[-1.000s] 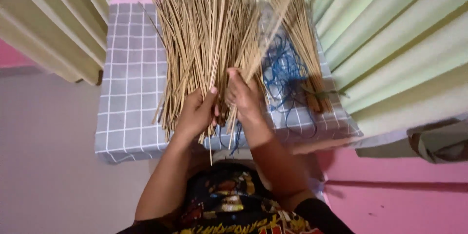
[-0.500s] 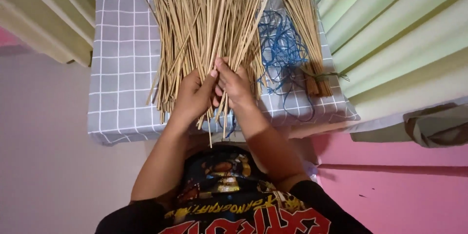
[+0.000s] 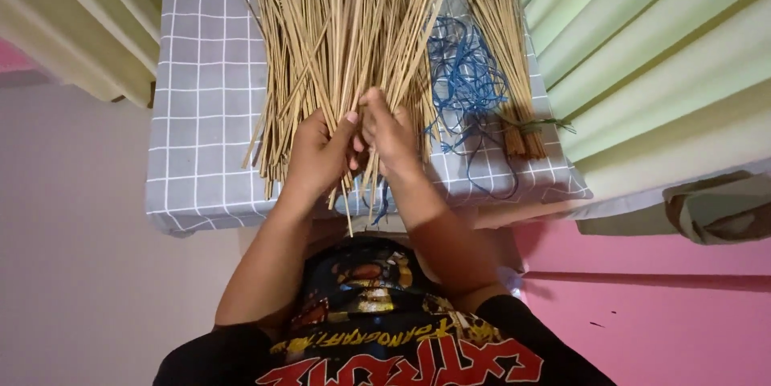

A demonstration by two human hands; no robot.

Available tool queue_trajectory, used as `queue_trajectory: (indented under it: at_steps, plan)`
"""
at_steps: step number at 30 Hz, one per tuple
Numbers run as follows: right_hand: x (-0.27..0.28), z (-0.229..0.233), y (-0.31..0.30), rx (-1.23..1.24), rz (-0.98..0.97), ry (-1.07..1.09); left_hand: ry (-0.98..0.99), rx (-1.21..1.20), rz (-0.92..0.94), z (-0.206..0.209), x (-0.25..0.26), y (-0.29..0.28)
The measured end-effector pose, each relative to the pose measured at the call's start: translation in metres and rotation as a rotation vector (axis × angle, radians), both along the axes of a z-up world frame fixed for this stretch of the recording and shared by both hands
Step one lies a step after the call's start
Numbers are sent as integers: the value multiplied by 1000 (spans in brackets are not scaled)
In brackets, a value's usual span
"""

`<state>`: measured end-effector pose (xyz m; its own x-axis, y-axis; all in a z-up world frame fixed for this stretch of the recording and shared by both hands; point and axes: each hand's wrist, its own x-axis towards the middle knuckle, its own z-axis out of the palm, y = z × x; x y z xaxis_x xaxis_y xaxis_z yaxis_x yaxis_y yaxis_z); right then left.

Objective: Gathering thin wooden sticks from a pile and tying them into neat bundles using string.

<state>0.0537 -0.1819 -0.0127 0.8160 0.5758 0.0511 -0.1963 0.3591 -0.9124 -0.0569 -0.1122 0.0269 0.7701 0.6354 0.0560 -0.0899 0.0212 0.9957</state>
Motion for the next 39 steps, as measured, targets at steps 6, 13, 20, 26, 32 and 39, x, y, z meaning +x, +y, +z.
queue_trajectory:
  at_steps: [6,13,20,26,32,39]
  plan:
    - [27,-26,0,140,180,144,-43,-49,22,2,-1,0]
    - [19,-1,-10,84,296,231,4,-27,-20,5,-2,-2]
    - [-4,5,-9,75,139,237,-26,-43,-15,-2,0,-3]
    - [4,-10,-8,66,16,101,-44,-59,16,-8,0,-1]
    - [5,18,-13,79,85,15,-4,-90,37,-2,0,-1]
    - [-8,12,-10,67,28,25,25,-78,-45,-6,-3,-2]
